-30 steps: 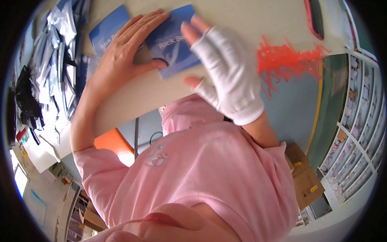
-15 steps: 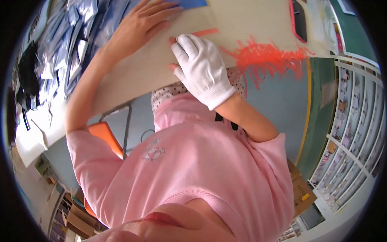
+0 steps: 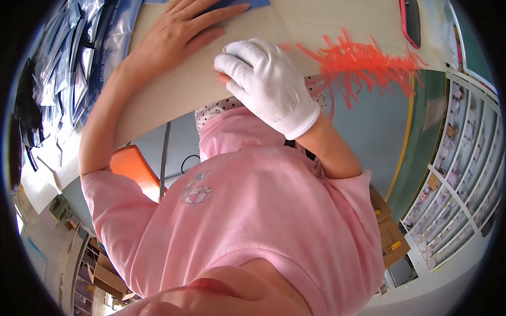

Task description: Sorting and stacking blue envelopes on a desk in a workshop or packing environment.

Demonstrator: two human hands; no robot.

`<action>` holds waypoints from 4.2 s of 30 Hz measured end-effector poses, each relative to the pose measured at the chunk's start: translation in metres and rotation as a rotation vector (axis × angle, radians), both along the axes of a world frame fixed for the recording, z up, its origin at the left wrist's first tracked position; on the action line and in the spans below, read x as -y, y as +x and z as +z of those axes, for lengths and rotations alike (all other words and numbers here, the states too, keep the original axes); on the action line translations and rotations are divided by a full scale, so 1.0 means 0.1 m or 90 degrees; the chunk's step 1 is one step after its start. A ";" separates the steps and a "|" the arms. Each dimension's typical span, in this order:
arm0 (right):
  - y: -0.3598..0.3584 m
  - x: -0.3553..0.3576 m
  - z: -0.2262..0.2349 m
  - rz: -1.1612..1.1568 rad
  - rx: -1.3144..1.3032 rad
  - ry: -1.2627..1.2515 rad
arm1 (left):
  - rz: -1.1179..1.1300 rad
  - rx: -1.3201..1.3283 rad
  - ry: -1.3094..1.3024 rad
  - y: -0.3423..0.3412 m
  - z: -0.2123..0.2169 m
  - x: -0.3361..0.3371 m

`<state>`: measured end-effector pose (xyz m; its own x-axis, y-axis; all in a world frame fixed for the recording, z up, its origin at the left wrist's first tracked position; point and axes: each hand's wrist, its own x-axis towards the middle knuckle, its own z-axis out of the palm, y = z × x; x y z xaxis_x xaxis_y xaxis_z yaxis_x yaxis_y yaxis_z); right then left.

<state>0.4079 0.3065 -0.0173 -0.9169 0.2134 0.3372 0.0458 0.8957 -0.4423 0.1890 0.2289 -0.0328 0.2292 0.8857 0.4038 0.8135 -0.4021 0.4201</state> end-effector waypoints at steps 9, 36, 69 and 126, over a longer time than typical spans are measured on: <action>-0.07 -0.07 -0.15 0.051 -0.081 -0.046 | 0.062 -0.121 -0.045 0.01 0.06 0.00; 0.97 -0.86 0.20 -0.467 -0.398 -0.338 | 0.059 -0.146 -0.123 0.03 0.18 0.04; 0.00 -0.08 0.21 -0.359 0.085 -0.240 | 0.054 0.284 -0.236 0.03 0.37 0.42; 0.07 0.06 0.24 -0.061 0.070 0.077 | 0.421 -0.044 -0.053 -0.28 0.51 1.69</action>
